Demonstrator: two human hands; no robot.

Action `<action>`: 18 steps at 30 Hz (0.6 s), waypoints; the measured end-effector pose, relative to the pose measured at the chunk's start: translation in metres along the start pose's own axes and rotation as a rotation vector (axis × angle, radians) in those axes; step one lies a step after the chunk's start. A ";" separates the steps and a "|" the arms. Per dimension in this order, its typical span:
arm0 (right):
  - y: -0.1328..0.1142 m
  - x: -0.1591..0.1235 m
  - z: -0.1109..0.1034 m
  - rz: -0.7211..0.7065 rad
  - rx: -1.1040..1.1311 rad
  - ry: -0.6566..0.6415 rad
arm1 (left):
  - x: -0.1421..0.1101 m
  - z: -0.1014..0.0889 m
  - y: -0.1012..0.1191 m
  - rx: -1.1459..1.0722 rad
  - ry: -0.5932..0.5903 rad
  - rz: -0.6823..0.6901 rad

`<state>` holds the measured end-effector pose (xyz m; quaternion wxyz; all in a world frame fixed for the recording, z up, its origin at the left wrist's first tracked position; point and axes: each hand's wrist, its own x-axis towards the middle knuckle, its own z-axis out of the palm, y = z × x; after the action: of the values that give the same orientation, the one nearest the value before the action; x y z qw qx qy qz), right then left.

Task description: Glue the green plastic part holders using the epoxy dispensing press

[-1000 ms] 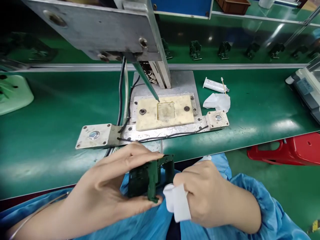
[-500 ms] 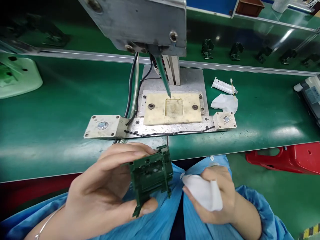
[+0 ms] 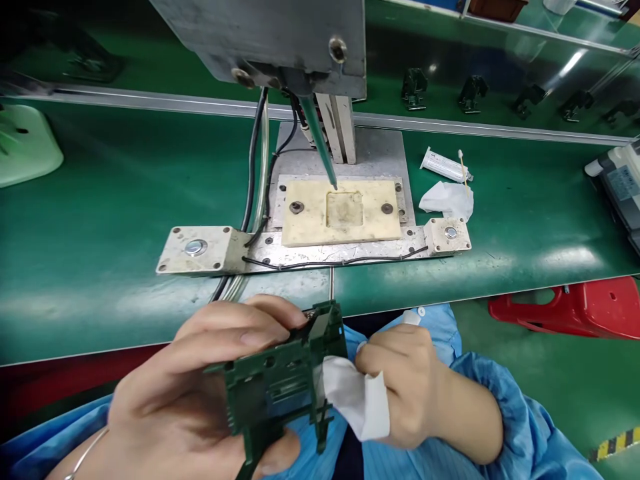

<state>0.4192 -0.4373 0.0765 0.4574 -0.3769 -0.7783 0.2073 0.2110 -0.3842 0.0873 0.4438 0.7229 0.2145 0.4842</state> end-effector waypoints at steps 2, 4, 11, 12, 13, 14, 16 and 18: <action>0.001 0.003 -0.001 -0.069 -0.065 0.026 | -0.001 0.000 -0.001 -0.001 0.014 0.006; 0.002 0.004 -0.005 -0.073 -0.084 0.024 | 0.000 0.000 -0.002 -0.002 0.027 0.010; 0.006 0.009 -0.007 -0.050 -0.043 -0.072 | 0.003 0.001 -0.004 -0.019 0.027 -0.025; 0.006 0.009 -0.006 -0.054 -0.064 -0.075 | 0.003 0.001 -0.005 -0.030 0.032 -0.049; 0.006 0.009 -0.006 -0.059 -0.096 -0.072 | 0.002 0.001 -0.006 -0.047 0.045 -0.083; 0.007 0.008 -0.006 -0.061 -0.140 -0.062 | 0.001 0.001 -0.007 -0.073 0.054 -0.132; 0.010 -0.002 -0.013 -0.021 -0.283 0.026 | -0.001 -0.002 -0.010 -0.163 0.064 -0.231; 0.021 -0.018 -0.027 0.172 -0.460 0.238 | -0.004 -0.008 -0.013 -0.268 0.062 -0.317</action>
<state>0.4564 -0.4389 0.0657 0.4288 -0.5574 -0.7107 0.0175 0.2040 -0.3768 0.0754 0.5999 0.5991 0.2730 0.4546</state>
